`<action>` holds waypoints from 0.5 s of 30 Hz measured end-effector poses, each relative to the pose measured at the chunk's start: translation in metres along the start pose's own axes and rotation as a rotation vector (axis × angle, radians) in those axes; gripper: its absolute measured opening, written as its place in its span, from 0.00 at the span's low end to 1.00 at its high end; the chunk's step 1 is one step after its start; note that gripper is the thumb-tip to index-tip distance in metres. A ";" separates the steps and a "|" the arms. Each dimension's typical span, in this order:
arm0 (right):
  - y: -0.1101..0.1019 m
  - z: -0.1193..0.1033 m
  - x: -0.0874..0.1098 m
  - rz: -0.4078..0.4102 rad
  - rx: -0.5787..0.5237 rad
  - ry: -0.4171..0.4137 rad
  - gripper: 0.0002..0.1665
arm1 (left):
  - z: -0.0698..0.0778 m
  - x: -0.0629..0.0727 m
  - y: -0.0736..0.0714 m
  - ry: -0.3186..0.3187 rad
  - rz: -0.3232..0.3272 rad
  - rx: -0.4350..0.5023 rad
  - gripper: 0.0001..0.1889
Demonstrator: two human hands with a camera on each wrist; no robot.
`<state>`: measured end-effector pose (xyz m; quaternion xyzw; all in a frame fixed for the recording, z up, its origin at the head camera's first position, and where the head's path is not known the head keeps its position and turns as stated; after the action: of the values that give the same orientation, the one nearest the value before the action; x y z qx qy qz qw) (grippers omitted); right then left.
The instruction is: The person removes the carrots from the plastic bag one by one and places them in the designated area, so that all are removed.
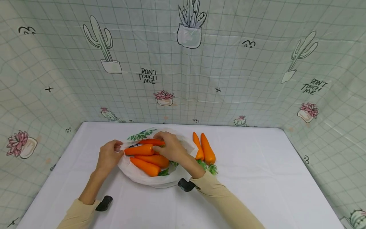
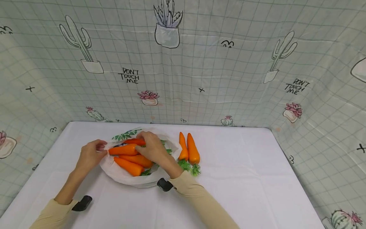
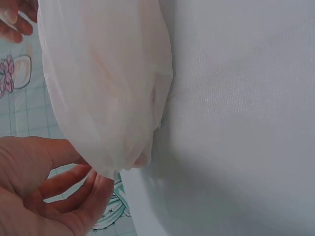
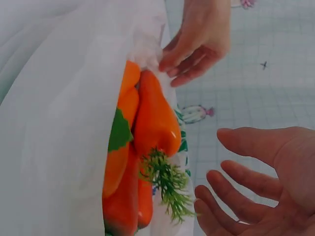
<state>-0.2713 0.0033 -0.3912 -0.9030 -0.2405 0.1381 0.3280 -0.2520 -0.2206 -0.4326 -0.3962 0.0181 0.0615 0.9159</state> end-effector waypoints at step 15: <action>0.031 -0.010 -0.016 -0.055 0.140 -0.008 0.23 | -0.012 -0.003 -0.007 -0.019 -0.034 0.047 0.14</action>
<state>-0.2701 -0.0308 -0.4032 -0.8705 -0.2562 0.1490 0.3929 -0.2537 -0.2343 -0.4353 -0.3743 0.0042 0.0491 0.9260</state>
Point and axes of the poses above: each hand's wrist, its own x-axis away from the middle knuckle, its own y-axis out of the palm, z = x × y, the point moved 7 cm from there along -x, towards the middle knuckle, and after that the axes turned 1 degree about -z, right-handed, at the moved point
